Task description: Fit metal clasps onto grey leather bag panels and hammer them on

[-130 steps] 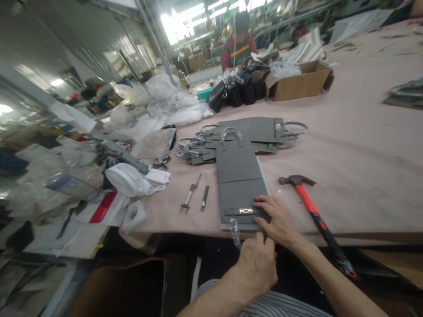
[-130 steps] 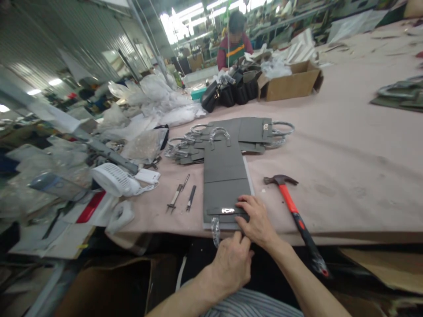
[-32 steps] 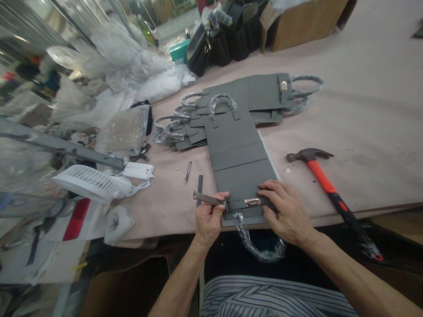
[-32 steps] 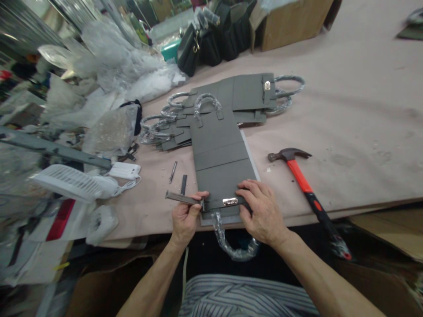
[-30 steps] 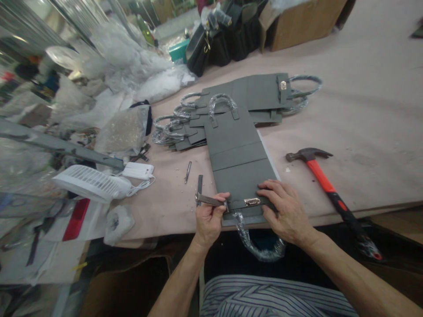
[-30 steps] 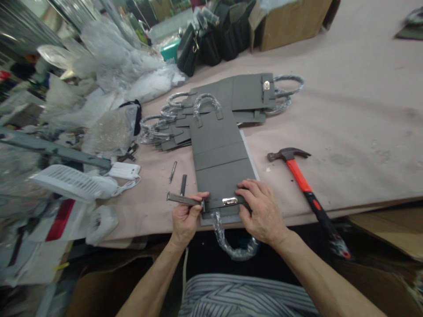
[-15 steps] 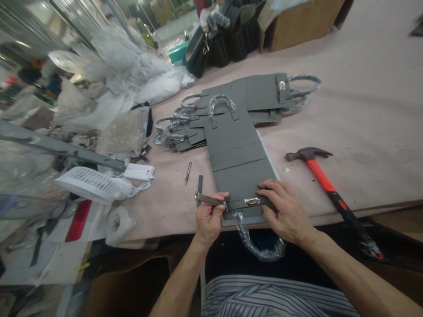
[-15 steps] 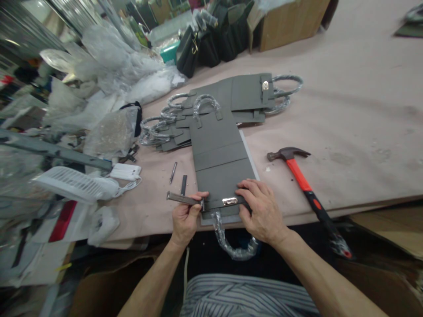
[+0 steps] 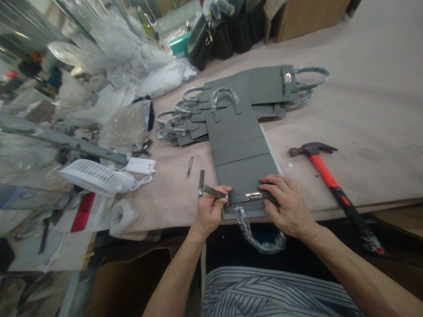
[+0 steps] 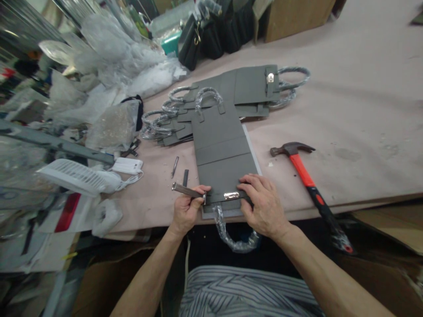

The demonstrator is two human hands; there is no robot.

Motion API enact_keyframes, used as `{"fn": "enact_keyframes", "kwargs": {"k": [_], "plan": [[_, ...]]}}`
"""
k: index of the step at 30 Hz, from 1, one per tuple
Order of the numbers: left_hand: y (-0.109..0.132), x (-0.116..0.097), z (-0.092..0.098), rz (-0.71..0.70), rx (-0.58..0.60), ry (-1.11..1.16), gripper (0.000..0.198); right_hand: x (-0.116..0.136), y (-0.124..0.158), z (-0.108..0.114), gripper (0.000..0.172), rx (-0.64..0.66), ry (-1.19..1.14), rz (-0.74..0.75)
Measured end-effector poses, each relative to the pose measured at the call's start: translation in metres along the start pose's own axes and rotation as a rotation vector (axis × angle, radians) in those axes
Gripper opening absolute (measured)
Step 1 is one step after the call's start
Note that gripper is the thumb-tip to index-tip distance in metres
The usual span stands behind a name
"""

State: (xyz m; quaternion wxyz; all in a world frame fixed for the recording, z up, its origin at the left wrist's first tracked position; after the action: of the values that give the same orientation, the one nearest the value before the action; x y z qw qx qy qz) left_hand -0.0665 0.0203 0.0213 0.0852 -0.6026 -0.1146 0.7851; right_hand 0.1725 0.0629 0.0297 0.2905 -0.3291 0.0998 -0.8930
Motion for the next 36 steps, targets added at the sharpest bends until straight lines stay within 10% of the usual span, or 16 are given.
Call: {"fn": "enact_keyframes", "kwargs": {"k": [36], "plan": [[0.002, -0.009, -0.009, -0.191, -0.035, -0.179, 0.010, -0.007, 0.001, 0.000, 0.028, 0.039, -0.038, 0.035]]}}
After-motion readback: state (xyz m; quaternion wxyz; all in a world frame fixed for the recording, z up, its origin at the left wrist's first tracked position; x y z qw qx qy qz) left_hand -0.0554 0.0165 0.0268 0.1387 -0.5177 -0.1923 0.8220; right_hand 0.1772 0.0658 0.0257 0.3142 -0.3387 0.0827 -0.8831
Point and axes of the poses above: each hand's wrist, its own y-axis away from the middle knuckle, its own z-axis out of the back of the hand, x = y × z, the point moved 2 cm from there along -y, towards the middle knuckle, and after that the axes turned 2 degrees about x, right-handed, at the moved point
